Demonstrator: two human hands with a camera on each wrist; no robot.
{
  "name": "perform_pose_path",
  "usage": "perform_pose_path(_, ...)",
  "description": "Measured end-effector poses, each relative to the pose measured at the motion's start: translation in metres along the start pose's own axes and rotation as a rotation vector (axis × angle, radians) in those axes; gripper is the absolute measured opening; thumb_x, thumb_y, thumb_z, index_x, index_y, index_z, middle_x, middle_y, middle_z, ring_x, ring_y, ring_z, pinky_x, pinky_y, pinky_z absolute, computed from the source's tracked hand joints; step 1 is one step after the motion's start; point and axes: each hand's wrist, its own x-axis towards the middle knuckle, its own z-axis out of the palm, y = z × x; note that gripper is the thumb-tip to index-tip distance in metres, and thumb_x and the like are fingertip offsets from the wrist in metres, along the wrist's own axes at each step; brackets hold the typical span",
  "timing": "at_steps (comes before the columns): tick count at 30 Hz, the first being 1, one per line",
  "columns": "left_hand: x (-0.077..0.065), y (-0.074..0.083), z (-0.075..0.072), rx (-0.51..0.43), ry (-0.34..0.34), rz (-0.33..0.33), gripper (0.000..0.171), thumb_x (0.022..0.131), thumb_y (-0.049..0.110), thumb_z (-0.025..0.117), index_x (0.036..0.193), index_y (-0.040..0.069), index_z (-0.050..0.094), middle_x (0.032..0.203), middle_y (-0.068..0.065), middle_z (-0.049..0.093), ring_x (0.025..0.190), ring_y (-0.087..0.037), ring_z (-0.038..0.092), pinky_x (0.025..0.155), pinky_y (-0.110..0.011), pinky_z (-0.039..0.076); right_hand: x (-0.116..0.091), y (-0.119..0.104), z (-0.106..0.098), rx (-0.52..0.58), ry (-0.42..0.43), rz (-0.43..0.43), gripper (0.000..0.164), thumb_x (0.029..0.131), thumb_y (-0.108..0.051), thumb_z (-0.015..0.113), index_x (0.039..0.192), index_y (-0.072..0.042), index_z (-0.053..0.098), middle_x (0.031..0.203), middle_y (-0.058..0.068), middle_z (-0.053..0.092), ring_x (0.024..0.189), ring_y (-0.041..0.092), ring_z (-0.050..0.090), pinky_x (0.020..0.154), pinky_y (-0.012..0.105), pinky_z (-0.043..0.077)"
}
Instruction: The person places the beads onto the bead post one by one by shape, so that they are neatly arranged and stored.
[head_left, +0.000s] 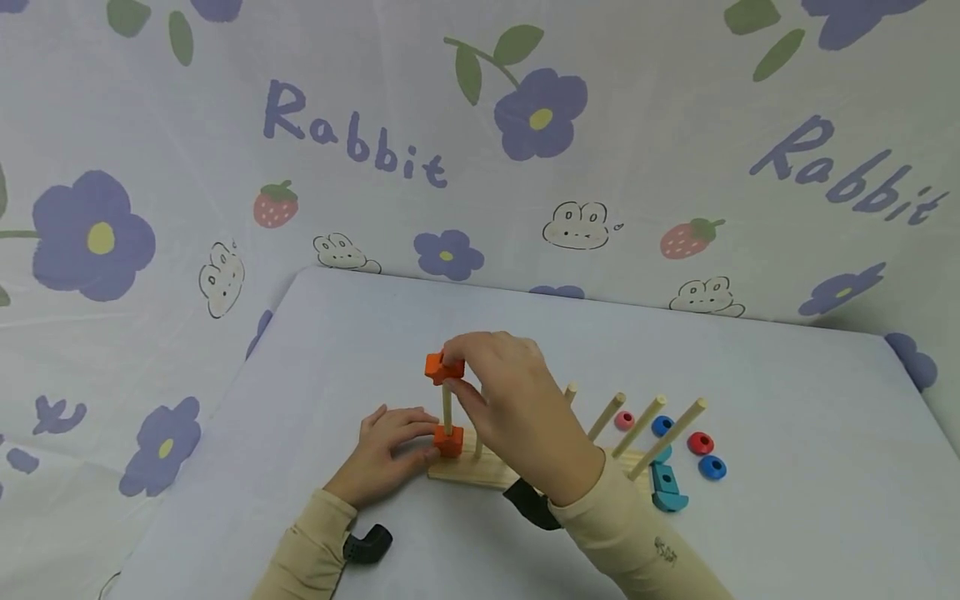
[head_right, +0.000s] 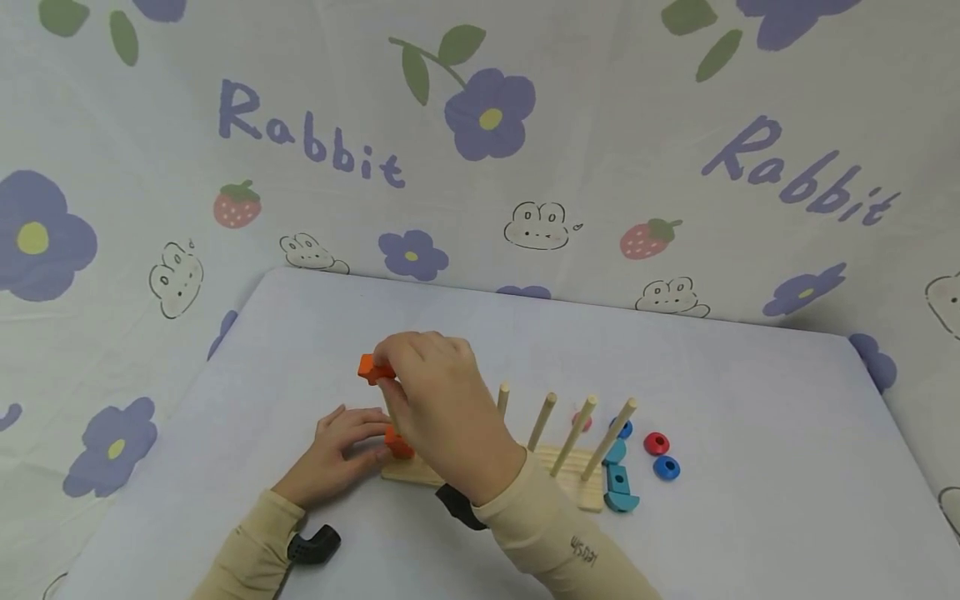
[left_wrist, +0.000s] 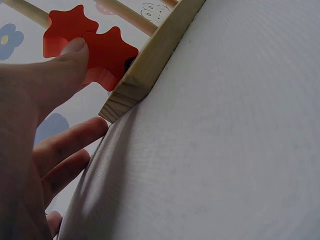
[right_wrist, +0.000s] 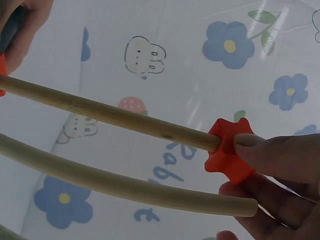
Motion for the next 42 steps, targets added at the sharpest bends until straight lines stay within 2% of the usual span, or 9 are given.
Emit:
perform_pose_path(7,-0.001,0.001,0.0,0.004,0.004,-0.001,0.029,0.09,0.042,0.065,0.117,0.033,0.065,0.123,0.015,0.059,0.126,-0.015,0.047,0.11,-0.058,0.01,-0.006,-0.001,0.005,-0.109,0.021,-0.015,0.014,0.083,-0.01,0.075,0.093,-0.012,0.064,0.098,-0.003,0.065,0.1,0.016,0.059,0.084,0.039,0.043)
perform_pose_path(10,-0.001,0.002,0.0,0.003,0.008,0.003,0.029,0.09,0.041,0.066,0.117,0.032,0.066,0.122,0.014,0.059,0.126,-0.015,0.048,0.11,-0.059,0.011,-0.008,-0.001,0.007,-0.154,0.038,-0.013,0.014,0.084,-0.011,0.074,0.093,-0.013,0.065,0.099,0.0,0.063,0.1,0.019,0.059,0.086,0.042,0.042)
perform_pose_path(16,-0.002,0.002,0.0,0.016,0.021,0.014,0.029,0.089,0.037,0.067,0.117,0.03,0.066,0.122,0.012,0.06,0.124,-0.016,0.049,0.109,-0.061,0.013,-0.012,-0.001,0.013,-0.332,0.085,-0.035,0.012,0.086,-0.014,0.073,0.095,-0.015,0.066,0.095,0.002,0.063,0.094,0.022,0.059,0.084,0.047,0.042)
perform_pose_path(22,-0.003,0.001,0.001,0.024,0.02,0.018,0.029,0.089,0.035,0.068,0.117,0.029,0.067,0.124,0.009,0.06,0.127,-0.019,0.048,0.109,-0.061,0.012,-0.017,-0.003,0.022,-0.427,0.138,-0.066,0.013,0.083,-0.006,0.071,0.092,-0.014,0.066,0.088,-0.001,0.067,0.093,0.022,0.057,0.079,0.048,0.037)
perform_pose_path(28,-0.003,0.002,0.0,0.03,0.03,0.03,0.029,0.088,0.034,0.069,0.116,0.027,0.068,0.124,0.008,0.061,0.125,-0.019,0.049,0.109,-0.061,0.013,-0.024,-0.001,0.031,-0.447,0.117,-0.098,0.021,0.079,0.003,0.067,0.089,-0.015,0.069,0.082,-0.004,0.069,0.096,0.02,0.06,0.093,0.058,0.033)
perform_pose_path(34,-0.001,0.002,-0.002,0.008,0.028,0.026,0.029,0.088,0.032,0.07,0.117,0.027,0.067,0.125,0.01,0.059,0.124,-0.015,0.048,0.109,-0.06,0.011,-0.033,0.003,0.043,-0.525,0.103,-0.128,0.024,0.073,0.003,0.071,0.089,-0.016,0.071,0.078,-0.004,0.069,0.117,0.026,0.055,0.102,0.065,0.022)
perform_pose_path(38,0.0,0.002,-0.002,0.006,0.031,0.03,0.029,0.089,0.029,0.07,0.118,0.027,0.067,0.125,0.009,0.06,0.123,-0.015,0.048,0.108,-0.062,0.012,-0.038,0.003,0.052,-0.585,0.144,-0.127,0.022,0.072,-0.001,0.075,0.088,-0.015,0.071,0.087,0.0,0.068,0.125,0.029,0.05,0.102,0.065,0.016)
perform_pose_path(42,0.001,0.003,-0.001,0.01,0.04,0.034,0.03,0.088,0.028,0.071,0.117,0.026,0.068,0.124,0.007,0.061,0.123,-0.017,0.05,0.107,-0.062,0.013,-0.046,0.006,0.061,-0.637,0.201,-0.12,0.019,0.071,-0.006,0.078,0.085,-0.016,0.07,0.106,0.008,0.065,0.129,0.031,0.046,0.101,0.064,0.015)
